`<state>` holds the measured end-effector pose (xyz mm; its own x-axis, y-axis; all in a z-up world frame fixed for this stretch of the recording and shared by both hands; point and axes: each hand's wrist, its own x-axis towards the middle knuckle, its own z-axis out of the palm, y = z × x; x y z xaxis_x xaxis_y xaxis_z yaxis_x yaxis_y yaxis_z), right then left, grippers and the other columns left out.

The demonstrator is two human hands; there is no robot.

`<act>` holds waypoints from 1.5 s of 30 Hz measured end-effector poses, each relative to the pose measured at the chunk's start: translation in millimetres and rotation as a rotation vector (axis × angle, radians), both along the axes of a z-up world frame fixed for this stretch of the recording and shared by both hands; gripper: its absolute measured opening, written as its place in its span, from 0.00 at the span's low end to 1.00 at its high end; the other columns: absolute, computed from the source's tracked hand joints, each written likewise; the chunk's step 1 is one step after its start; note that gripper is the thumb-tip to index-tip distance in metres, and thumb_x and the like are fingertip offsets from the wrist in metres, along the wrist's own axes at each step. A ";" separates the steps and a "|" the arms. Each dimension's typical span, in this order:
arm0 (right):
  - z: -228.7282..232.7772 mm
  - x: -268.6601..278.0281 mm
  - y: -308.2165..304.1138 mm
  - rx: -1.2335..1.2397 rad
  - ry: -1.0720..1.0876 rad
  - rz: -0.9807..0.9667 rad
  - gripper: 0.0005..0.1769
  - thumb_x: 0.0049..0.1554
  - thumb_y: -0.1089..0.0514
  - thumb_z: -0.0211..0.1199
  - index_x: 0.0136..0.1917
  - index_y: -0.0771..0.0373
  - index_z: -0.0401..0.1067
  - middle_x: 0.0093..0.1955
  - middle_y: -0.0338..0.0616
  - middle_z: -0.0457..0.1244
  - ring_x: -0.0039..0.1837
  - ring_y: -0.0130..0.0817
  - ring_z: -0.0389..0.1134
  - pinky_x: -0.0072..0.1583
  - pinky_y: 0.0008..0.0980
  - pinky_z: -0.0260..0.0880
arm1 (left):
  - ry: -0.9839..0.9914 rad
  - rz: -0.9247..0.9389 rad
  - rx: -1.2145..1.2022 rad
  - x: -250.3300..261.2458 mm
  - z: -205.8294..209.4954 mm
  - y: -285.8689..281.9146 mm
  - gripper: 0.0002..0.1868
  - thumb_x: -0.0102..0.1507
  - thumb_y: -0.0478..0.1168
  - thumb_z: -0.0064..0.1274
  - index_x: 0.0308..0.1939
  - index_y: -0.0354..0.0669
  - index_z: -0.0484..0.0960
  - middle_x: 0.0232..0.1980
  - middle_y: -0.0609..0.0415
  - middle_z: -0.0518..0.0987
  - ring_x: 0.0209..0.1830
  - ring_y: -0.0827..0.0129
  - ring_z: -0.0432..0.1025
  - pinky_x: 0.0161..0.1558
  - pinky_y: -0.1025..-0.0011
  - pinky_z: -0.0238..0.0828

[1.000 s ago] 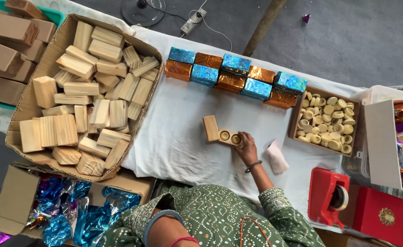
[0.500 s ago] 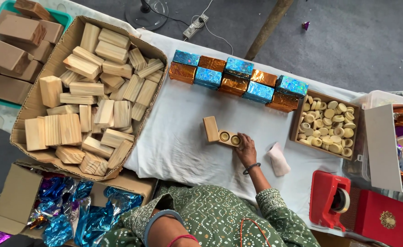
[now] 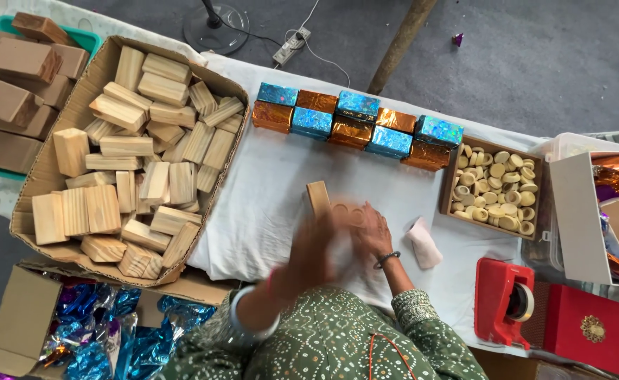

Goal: The person wipes a small wooden block with a cloth, then wraps it in shiny orange foil using a tape dispenser to secure the edges. The wrapped block is placed with other similarly wrapped blocks on the table.

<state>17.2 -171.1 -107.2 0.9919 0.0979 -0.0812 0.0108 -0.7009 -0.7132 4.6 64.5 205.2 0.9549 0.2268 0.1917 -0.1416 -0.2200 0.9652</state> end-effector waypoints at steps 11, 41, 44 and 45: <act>0.4 -1.1 1.3 0.057 -0.017 -0.026 0.47 0.44 0.62 0.77 0.75 0.52 0.64 0.71 0.42 0.61 0.69 0.43 0.64 0.68 0.38 0.67 | 0.569 0.174 0.603 72.8 -288.3 -23.1 0.47 0.50 0.56 0.73 0.58 0.30 0.65 0.62 0.38 0.68 0.65 0.47 0.64 0.66 0.55 0.65; 20.4 14.3 -8.2 0.128 0.162 0.000 0.53 0.42 0.61 0.77 0.77 0.46 0.58 0.67 0.38 0.60 0.54 0.34 0.68 0.56 0.33 0.75 | 0.260 -0.496 0.847 33.4 -312.1 -28.0 0.46 0.52 0.41 0.68 0.71 0.44 0.63 0.69 0.50 0.68 0.70 0.57 0.61 0.72 0.58 0.55; 15.3 14.6 -11.7 0.094 0.170 0.040 0.49 0.43 0.61 0.78 0.75 0.47 0.62 0.66 0.40 0.60 0.56 0.34 0.69 0.58 0.34 0.75 | 0.296 -0.432 0.752 27.9 -311.4 -12.4 0.42 0.50 0.37 0.68 0.67 0.44 0.69 0.67 0.51 0.70 0.68 0.55 0.63 0.68 0.60 0.63; 14.2 16.3 -11.9 0.064 0.164 0.054 0.46 0.43 0.61 0.78 0.73 0.48 0.65 0.64 0.40 0.61 0.56 0.34 0.69 0.59 0.34 0.74 | 0.292 -0.410 0.709 28.1 -310.4 -7.9 0.39 0.49 0.34 0.67 0.65 0.45 0.72 0.66 0.52 0.72 0.67 0.55 0.65 0.66 0.62 0.67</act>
